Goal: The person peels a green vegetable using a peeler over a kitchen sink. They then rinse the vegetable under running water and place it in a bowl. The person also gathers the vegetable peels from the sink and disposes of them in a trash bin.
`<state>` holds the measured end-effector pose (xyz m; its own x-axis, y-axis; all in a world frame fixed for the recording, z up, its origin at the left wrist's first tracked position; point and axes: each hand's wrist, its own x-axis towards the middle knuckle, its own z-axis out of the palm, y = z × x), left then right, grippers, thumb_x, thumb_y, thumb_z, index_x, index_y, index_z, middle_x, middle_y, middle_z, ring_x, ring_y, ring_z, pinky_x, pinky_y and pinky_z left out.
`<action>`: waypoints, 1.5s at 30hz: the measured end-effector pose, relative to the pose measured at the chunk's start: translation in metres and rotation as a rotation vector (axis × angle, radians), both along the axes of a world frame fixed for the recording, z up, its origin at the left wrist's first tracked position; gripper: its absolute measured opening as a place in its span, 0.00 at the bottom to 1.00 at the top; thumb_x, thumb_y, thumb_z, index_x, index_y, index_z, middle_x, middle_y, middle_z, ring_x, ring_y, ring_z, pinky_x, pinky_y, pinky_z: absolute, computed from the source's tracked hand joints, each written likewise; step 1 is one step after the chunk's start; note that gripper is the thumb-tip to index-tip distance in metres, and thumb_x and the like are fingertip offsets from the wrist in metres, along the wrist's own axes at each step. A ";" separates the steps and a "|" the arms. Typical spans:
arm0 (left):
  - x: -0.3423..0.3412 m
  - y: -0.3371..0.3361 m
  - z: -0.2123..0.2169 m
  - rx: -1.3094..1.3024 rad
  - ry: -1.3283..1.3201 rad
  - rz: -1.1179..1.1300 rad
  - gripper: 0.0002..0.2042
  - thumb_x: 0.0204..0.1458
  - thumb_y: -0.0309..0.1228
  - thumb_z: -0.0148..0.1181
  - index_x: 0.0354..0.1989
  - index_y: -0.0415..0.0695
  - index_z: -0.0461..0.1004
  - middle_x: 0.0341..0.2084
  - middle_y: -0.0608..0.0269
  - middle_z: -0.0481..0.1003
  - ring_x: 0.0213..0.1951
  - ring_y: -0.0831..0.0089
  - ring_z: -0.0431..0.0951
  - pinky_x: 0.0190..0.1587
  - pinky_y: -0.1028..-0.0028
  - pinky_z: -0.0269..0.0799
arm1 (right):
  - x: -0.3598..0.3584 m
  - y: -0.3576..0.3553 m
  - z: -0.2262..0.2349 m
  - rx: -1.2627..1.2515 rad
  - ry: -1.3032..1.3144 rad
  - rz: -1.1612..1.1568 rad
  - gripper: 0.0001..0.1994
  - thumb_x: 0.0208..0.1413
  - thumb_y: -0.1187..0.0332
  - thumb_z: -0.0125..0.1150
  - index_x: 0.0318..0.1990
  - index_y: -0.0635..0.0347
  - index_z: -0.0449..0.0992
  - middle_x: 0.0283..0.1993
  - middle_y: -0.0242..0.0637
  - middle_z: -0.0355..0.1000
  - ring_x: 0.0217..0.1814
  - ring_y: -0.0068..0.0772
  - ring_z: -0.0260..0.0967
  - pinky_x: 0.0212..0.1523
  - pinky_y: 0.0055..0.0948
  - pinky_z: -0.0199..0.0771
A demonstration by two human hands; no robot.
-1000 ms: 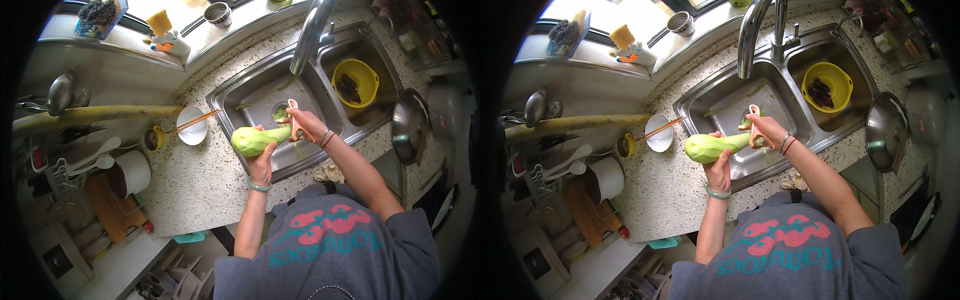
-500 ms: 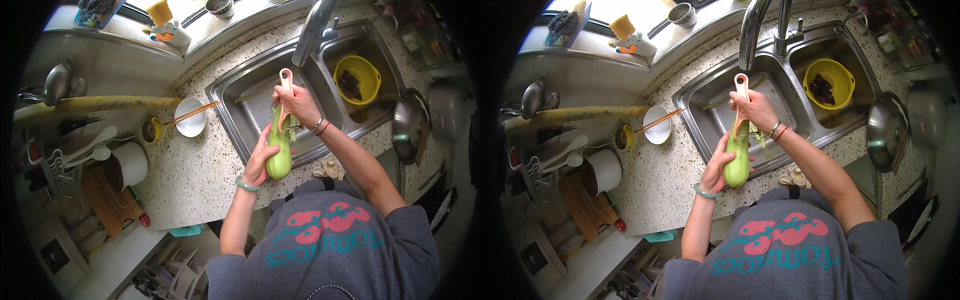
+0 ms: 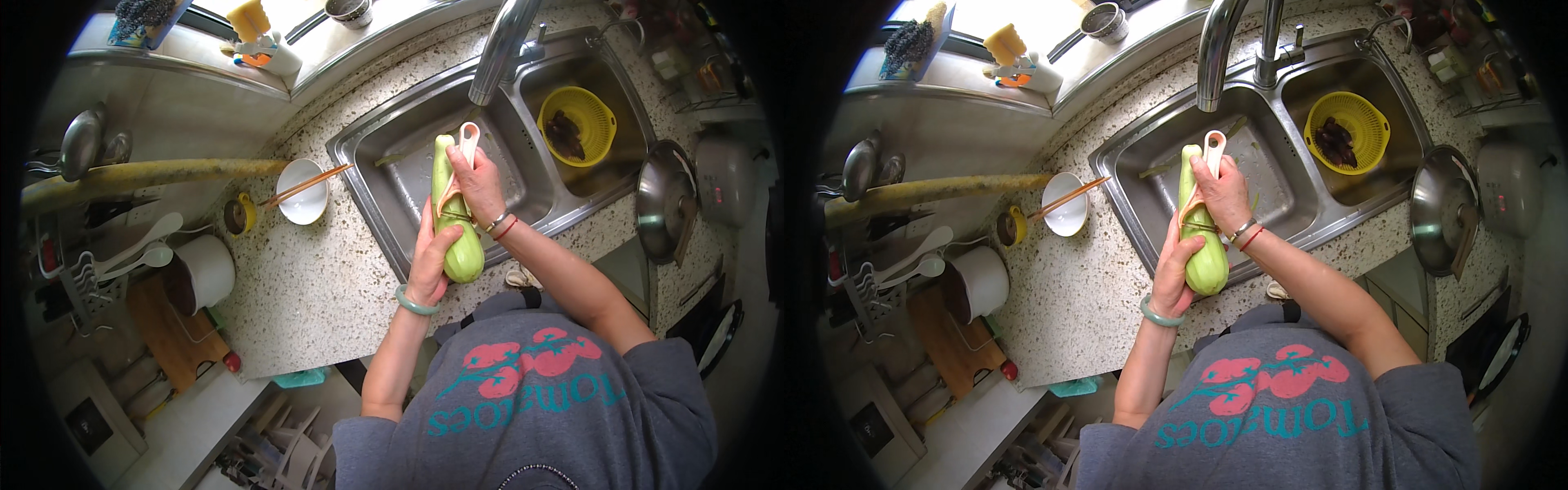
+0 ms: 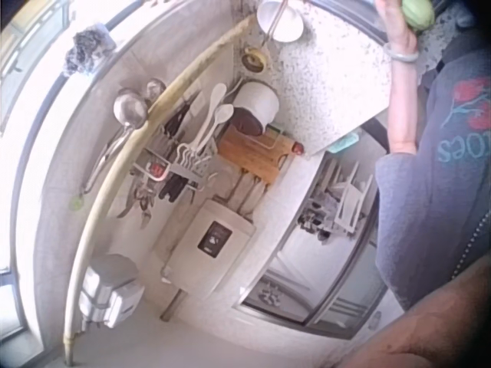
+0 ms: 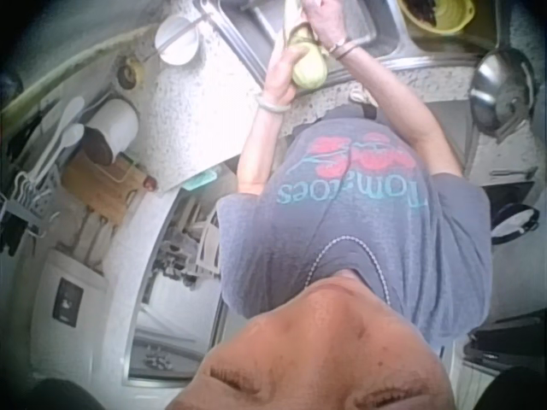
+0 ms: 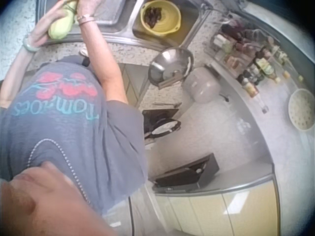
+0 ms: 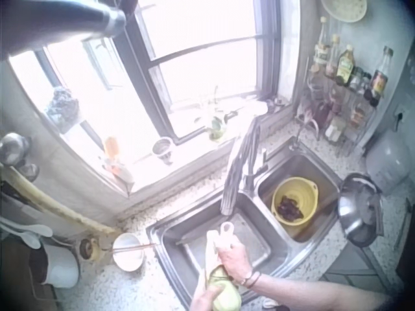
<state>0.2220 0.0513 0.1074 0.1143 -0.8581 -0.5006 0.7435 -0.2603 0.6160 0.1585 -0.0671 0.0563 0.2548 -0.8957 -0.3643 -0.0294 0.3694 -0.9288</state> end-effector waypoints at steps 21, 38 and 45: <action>0.004 0.032 0.022 0.157 0.280 -0.129 0.31 0.54 0.32 0.53 0.66 0.47 0.50 0.46 0.51 0.67 0.42 0.61 0.75 0.39 0.60 0.80 | 0.004 -0.046 -0.054 0.011 -0.003 -0.166 0.19 0.58 0.52 0.59 0.28 0.62 0.74 0.21 0.30 0.71 0.21 0.19 0.69 0.23 0.23 0.67; 0.006 0.024 -0.016 0.178 0.522 0.023 0.24 0.61 0.47 0.47 0.56 0.40 0.66 0.39 0.54 0.76 0.39 0.67 0.79 0.38 0.68 0.79 | -0.027 -0.052 -0.027 0.381 -0.128 0.045 0.27 0.58 0.46 0.56 0.35 0.69 0.76 0.28 0.36 0.77 0.27 0.22 0.74 0.30 0.20 0.73; 0.001 0.011 0.003 0.092 0.295 -0.076 0.22 0.62 0.40 0.47 0.62 0.42 0.58 0.46 0.53 0.70 0.39 0.58 0.79 0.41 0.63 0.80 | -0.015 -0.018 0.002 0.031 -0.030 0.140 0.19 0.56 0.51 0.62 0.31 0.60 0.74 0.25 0.27 0.70 0.26 0.14 0.65 0.27 0.22 0.66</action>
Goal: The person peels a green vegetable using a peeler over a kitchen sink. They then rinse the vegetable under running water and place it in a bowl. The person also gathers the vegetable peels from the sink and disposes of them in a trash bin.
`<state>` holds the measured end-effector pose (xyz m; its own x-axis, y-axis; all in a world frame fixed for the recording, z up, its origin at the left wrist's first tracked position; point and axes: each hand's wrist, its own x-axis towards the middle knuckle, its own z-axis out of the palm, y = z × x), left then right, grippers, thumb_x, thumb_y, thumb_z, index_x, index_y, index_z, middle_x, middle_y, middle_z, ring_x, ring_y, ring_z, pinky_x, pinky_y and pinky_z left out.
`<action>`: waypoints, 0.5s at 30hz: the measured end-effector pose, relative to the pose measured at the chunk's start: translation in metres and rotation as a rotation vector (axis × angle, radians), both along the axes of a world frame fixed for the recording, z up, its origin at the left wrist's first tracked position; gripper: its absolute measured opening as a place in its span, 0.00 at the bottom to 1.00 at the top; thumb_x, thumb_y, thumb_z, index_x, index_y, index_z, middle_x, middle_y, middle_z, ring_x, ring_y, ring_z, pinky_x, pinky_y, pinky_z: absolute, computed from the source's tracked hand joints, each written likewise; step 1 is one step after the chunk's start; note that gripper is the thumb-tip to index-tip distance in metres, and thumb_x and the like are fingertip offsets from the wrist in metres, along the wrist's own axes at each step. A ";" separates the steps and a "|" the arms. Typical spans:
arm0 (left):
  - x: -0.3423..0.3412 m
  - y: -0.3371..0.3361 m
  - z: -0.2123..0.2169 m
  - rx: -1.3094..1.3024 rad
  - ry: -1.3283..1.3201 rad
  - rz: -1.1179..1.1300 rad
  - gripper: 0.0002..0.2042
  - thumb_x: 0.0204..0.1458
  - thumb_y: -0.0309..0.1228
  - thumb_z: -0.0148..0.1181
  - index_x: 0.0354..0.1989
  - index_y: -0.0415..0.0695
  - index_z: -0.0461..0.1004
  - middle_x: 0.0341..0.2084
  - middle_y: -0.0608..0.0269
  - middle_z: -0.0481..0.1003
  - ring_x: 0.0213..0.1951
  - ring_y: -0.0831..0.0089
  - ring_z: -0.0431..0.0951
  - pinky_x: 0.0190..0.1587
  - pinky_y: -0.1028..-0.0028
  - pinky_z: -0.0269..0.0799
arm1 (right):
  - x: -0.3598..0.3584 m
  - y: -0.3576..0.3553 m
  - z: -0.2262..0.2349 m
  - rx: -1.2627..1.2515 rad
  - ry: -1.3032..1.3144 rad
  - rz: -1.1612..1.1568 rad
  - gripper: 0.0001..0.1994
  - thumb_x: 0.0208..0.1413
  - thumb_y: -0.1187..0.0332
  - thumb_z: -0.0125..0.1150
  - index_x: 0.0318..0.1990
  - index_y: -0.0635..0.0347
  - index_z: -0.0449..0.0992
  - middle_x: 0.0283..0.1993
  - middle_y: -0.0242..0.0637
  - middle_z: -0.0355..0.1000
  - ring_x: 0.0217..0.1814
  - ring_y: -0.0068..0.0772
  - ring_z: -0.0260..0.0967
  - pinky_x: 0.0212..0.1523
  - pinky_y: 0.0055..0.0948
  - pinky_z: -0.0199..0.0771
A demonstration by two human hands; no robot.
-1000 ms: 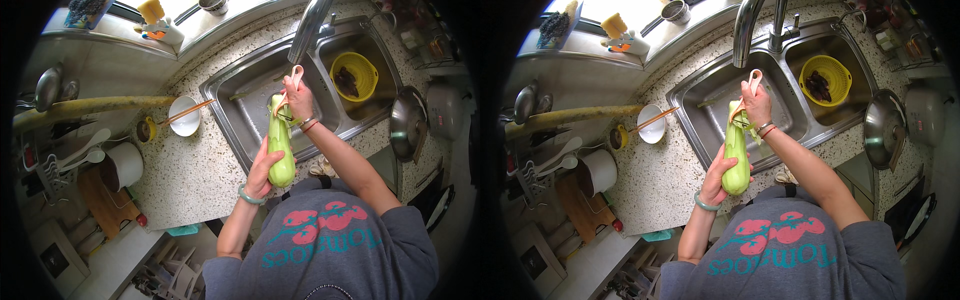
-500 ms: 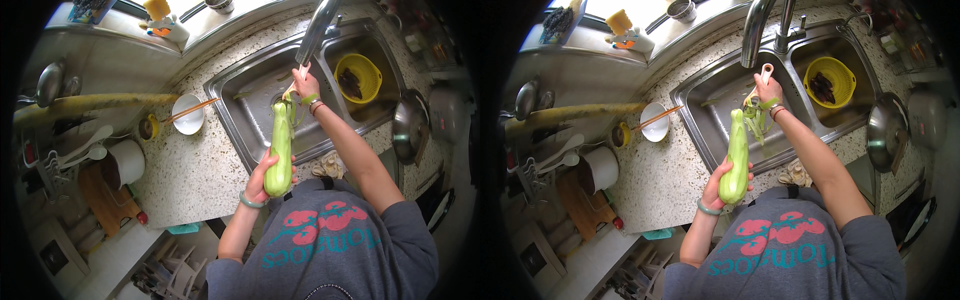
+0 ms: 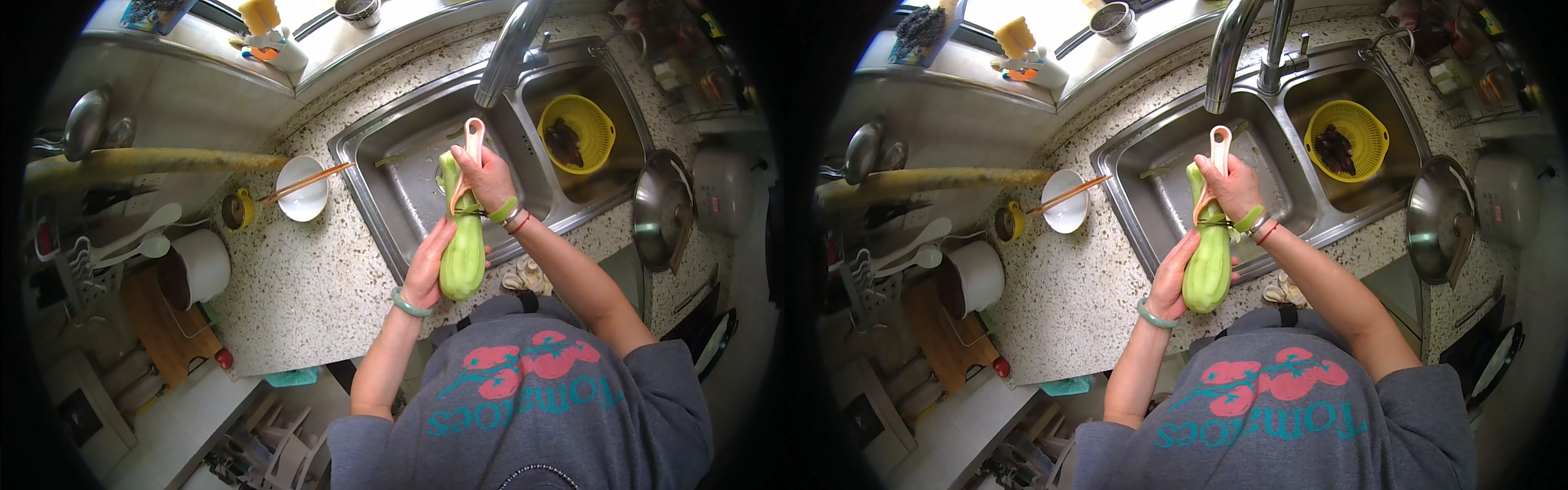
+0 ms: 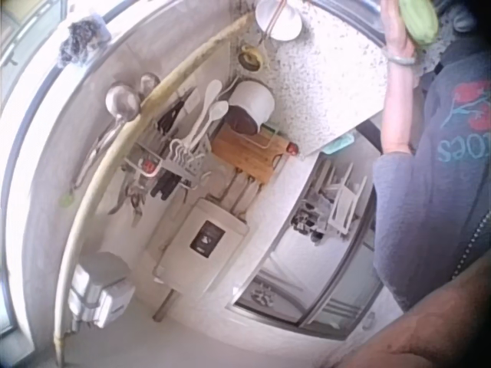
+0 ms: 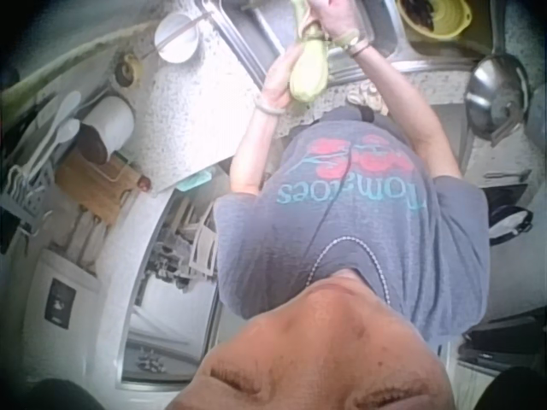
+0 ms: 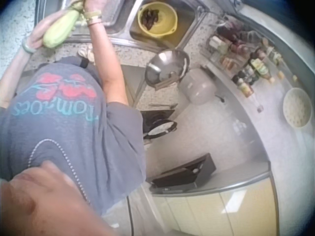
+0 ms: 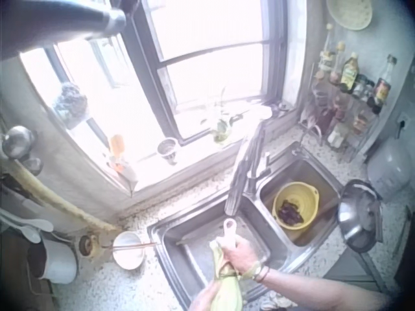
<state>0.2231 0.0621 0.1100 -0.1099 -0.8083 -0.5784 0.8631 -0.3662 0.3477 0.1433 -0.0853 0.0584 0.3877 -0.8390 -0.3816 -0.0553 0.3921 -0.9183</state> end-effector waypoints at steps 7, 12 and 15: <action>-0.004 0.003 0.015 -0.023 -0.385 -0.204 0.38 0.52 0.24 0.61 0.69 0.52 0.46 0.45 0.61 0.68 0.37 0.66 0.79 0.36 0.70 0.79 | -0.003 0.018 0.019 -0.192 0.056 0.057 0.17 0.57 0.55 0.60 0.32 0.63 0.74 0.23 0.30 0.70 0.25 0.18 0.66 0.27 0.25 0.67; -0.005 0.011 0.028 -0.025 -0.492 -0.222 0.39 0.49 0.24 0.64 0.68 0.47 0.48 0.49 0.62 0.67 0.47 0.76 0.70 0.49 0.75 0.69 | -0.004 0.019 0.020 -0.193 0.063 0.015 0.16 0.58 0.56 0.59 0.33 0.63 0.76 0.24 0.31 0.72 0.26 0.18 0.68 0.28 0.25 0.68; -0.001 0.017 0.026 -0.017 -0.560 -0.264 0.40 0.51 0.23 0.61 0.69 0.51 0.45 0.42 0.59 0.69 0.32 0.68 0.79 0.34 0.71 0.78 | -0.001 0.014 0.020 -0.163 0.064 -0.009 0.16 0.58 0.56 0.58 0.34 0.63 0.76 0.25 0.29 0.73 0.26 0.17 0.68 0.27 0.22 0.68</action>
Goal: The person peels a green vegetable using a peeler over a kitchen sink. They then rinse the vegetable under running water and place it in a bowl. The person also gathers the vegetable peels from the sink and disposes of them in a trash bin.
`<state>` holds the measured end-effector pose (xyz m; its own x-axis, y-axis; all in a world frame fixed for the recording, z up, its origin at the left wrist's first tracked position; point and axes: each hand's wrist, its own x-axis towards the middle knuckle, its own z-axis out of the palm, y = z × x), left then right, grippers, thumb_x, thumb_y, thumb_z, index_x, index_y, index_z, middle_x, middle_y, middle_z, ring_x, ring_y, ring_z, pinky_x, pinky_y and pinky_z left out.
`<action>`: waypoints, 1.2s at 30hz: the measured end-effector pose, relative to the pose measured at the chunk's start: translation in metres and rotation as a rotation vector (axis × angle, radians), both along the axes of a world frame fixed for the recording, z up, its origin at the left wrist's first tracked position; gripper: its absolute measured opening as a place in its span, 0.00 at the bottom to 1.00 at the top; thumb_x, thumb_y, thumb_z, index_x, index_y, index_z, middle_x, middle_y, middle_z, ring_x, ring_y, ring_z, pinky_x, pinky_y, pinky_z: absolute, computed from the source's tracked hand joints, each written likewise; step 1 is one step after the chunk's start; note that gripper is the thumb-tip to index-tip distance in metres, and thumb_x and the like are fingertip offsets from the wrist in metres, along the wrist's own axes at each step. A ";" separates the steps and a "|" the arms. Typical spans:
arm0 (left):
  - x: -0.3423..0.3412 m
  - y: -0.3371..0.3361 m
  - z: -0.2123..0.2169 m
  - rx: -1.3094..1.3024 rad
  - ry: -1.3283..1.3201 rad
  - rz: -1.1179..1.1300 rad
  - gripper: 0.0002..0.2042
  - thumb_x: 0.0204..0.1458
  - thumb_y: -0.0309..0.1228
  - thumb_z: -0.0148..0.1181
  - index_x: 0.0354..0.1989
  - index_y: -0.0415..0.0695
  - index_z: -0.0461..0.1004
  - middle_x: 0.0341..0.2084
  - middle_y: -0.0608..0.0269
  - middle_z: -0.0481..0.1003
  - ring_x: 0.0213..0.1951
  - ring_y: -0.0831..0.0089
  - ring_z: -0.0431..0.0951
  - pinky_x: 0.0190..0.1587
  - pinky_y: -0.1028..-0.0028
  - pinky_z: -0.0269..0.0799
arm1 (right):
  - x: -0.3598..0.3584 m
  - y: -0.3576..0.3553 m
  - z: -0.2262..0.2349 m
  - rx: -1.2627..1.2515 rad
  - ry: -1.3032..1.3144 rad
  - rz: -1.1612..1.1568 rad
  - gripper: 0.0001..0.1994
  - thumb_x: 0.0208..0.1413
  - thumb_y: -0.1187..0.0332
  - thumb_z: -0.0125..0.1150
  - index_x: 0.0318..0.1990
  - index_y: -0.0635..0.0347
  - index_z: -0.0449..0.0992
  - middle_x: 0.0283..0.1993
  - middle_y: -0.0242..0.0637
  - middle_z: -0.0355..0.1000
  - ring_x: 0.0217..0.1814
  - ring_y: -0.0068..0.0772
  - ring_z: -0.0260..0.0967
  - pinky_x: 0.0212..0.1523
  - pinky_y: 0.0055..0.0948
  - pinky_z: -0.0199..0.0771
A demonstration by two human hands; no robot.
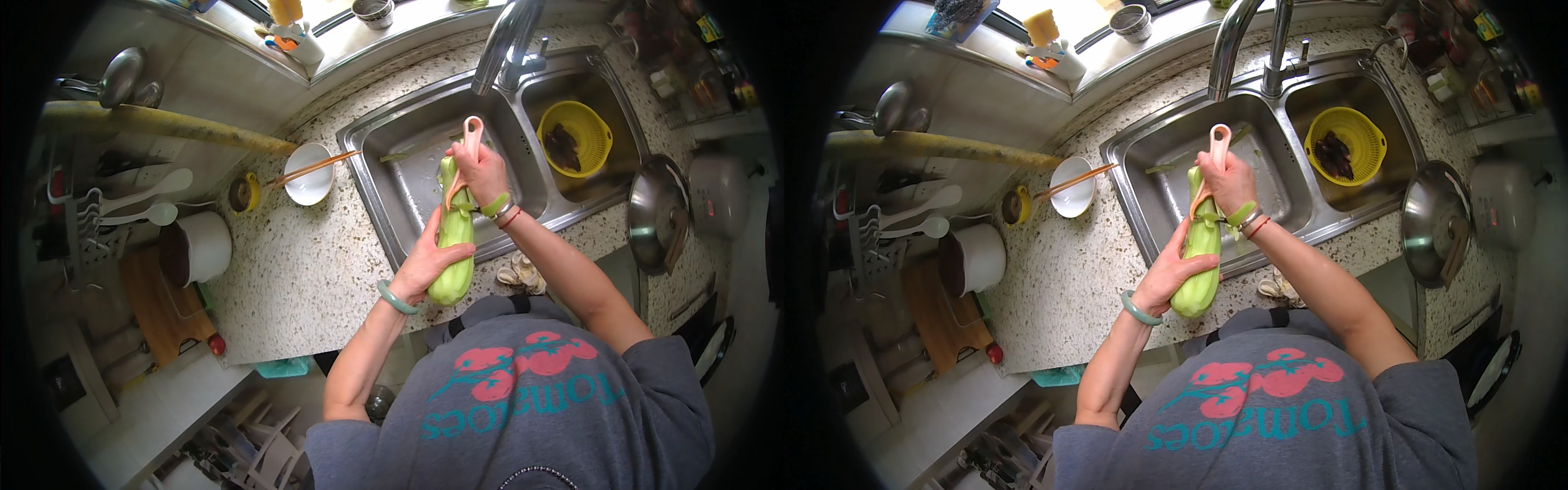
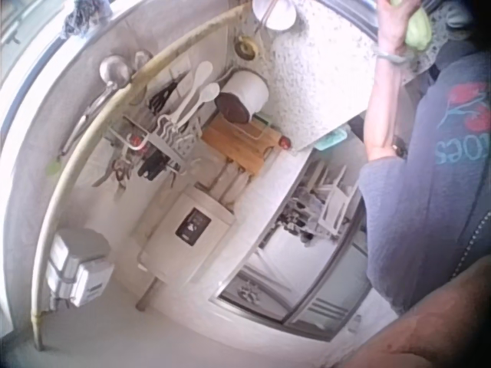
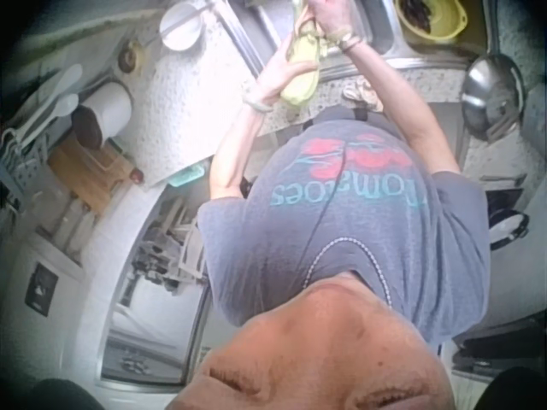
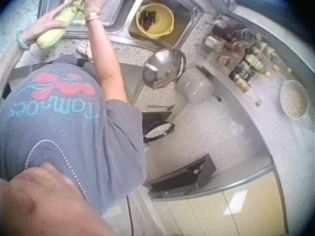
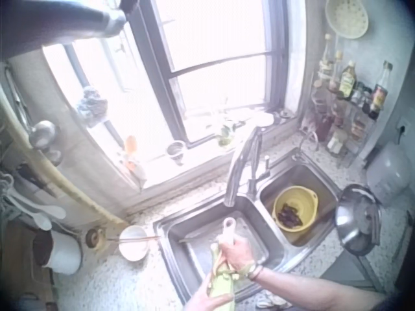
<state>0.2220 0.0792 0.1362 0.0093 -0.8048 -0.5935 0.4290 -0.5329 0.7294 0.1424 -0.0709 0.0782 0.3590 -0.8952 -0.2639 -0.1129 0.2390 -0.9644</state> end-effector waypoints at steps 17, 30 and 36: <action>0.012 0.027 0.004 0.027 0.461 0.077 0.27 0.56 0.33 0.57 0.62 0.44 0.53 0.45 0.52 0.70 0.44 0.64 0.77 0.43 0.68 0.78 | 0.001 -0.049 -0.066 -0.623 0.358 0.137 0.14 0.57 0.51 0.58 0.35 0.52 0.73 0.29 0.32 0.73 0.22 0.36 0.73 0.20 0.34 0.73; 0.019 0.007 -0.051 0.036 0.566 0.213 0.24 0.57 0.33 0.55 0.61 0.40 0.57 0.49 0.57 0.68 0.47 0.62 0.75 0.45 0.65 0.79 | -0.017 -0.043 -0.113 -0.402 1.192 1.031 0.23 0.57 0.70 0.50 0.61 0.49 0.62 0.42 0.47 0.74 0.46 0.48 0.74 0.47 0.41 0.74; 0.010 -0.018 -0.056 -0.056 0.666 0.121 0.26 0.57 0.33 0.57 0.62 0.40 0.56 0.52 0.58 0.64 0.48 0.61 0.75 0.44 0.64 0.79 | -0.017 -0.028 -0.110 -0.403 1.305 0.952 0.28 0.60 0.70 0.49 0.67 0.36 0.56 0.48 0.42 0.73 0.50 0.42 0.74 0.49 0.39 0.75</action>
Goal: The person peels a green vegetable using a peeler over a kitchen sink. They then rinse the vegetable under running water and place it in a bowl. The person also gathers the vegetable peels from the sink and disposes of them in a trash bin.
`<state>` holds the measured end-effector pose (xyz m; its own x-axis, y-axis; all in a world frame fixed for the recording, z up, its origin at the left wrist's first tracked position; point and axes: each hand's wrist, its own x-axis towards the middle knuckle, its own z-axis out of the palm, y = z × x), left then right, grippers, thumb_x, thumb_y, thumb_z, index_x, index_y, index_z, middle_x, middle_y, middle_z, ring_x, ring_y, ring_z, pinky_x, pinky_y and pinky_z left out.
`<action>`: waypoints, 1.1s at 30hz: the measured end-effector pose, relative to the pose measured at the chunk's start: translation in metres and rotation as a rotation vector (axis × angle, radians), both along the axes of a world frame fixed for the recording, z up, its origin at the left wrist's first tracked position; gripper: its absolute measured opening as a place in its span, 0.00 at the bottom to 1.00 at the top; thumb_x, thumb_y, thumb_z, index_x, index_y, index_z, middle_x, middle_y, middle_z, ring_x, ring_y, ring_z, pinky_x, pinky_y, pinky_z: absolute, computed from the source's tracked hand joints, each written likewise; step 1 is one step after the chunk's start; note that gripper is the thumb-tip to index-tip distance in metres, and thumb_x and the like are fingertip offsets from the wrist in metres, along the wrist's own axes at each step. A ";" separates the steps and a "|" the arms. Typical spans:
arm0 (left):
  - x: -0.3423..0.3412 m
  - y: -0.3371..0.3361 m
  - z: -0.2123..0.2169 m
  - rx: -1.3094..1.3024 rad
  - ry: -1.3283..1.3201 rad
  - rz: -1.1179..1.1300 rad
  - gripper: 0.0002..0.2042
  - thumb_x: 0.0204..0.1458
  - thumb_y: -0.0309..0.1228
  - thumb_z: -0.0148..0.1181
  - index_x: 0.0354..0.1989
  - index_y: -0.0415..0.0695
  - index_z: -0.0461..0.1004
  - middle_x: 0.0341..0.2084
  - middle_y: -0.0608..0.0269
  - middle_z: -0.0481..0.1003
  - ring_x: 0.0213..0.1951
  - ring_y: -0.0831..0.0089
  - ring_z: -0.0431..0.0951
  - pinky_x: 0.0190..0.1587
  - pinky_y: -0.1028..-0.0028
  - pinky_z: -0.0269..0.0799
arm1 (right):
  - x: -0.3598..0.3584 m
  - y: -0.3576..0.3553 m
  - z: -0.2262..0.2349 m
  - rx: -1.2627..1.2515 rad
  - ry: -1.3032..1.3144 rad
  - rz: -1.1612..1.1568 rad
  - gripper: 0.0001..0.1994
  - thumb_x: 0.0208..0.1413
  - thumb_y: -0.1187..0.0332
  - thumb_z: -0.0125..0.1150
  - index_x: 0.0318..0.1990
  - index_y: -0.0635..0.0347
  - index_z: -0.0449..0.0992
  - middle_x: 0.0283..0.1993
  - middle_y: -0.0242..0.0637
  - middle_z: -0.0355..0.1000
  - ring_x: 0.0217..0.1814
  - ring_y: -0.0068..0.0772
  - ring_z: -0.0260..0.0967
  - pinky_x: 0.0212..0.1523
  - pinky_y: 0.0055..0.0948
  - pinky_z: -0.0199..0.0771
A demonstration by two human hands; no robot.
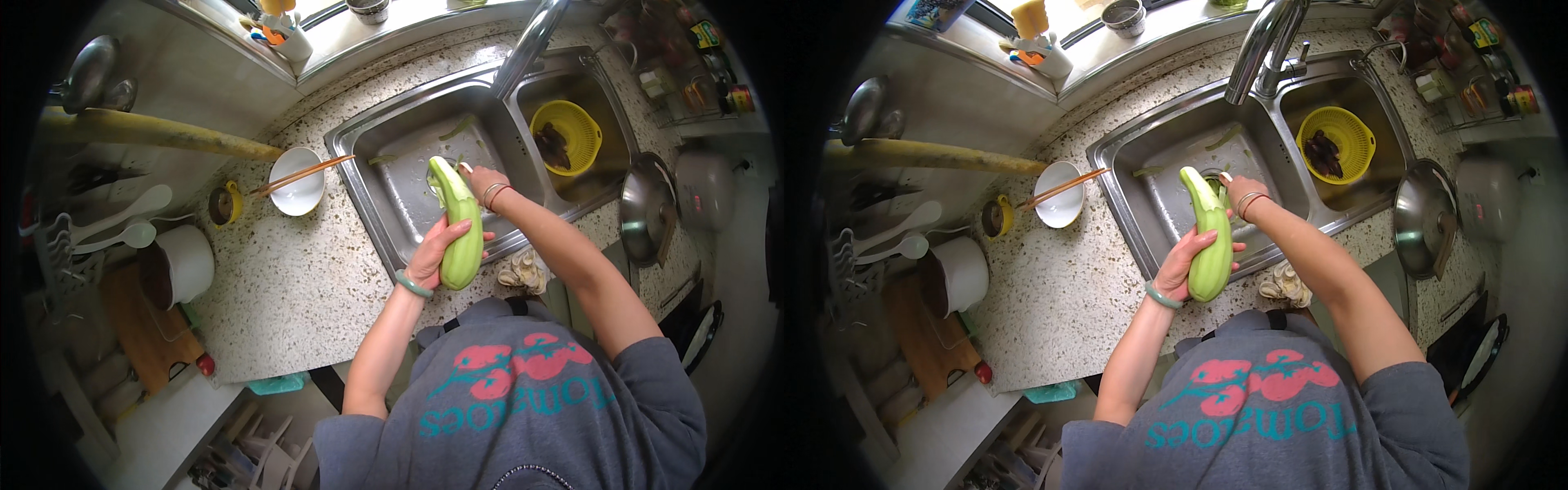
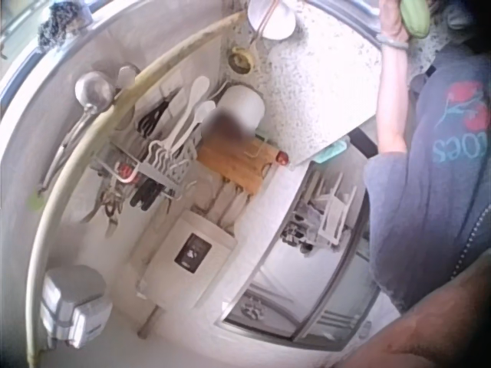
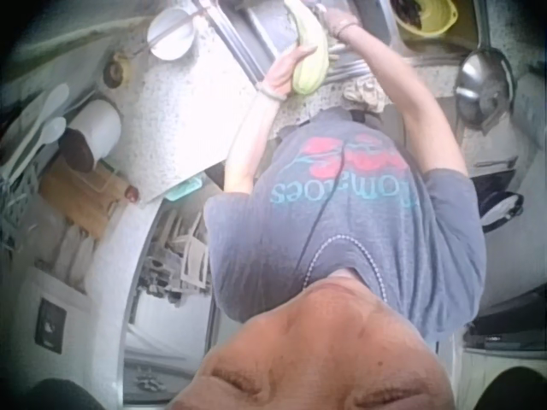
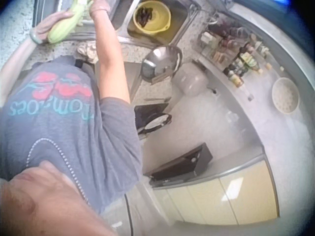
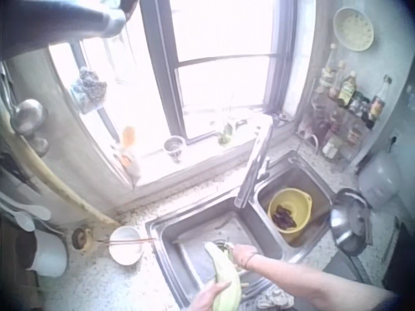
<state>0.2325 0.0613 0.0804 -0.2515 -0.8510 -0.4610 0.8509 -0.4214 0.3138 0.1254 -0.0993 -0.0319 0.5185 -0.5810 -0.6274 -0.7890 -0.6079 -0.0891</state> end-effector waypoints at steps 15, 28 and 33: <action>0.012 -0.001 0.022 -0.050 -0.477 -0.075 0.34 0.52 0.31 0.62 0.65 0.45 0.51 0.49 0.60 0.67 0.48 0.72 0.71 0.48 0.71 0.72 | 0.029 0.032 0.141 0.469 -1.266 -0.983 0.16 0.55 0.56 0.65 0.32 0.60 0.72 0.26 0.24 0.68 0.27 0.13 0.63 0.29 0.19 0.66; 0.009 0.011 0.041 -0.129 -0.909 -0.243 0.41 0.46 0.28 0.65 0.68 0.43 0.49 0.51 0.61 0.67 0.51 0.73 0.69 0.55 0.72 0.66 | 0.027 0.051 0.117 0.592 -1.374 -0.974 0.12 0.61 0.63 0.57 0.42 0.64 0.73 0.33 0.31 0.74 0.34 0.19 0.72 0.35 0.20 0.72; 0.007 0.024 0.035 -0.123 -0.927 -0.378 0.42 0.47 0.32 0.68 0.68 0.43 0.48 0.45 0.62 0.69 0.45 0.75 0.71 0.49 0.74 0.69 | 0.020 0.029 0.116 0.682 -1.296 -1.077 0.12 0.61 0.62 0.55 0.34 0.62 0.69 0.30 0.37 0.75 0.23 0.27 0.75 0.22 0.23 0.73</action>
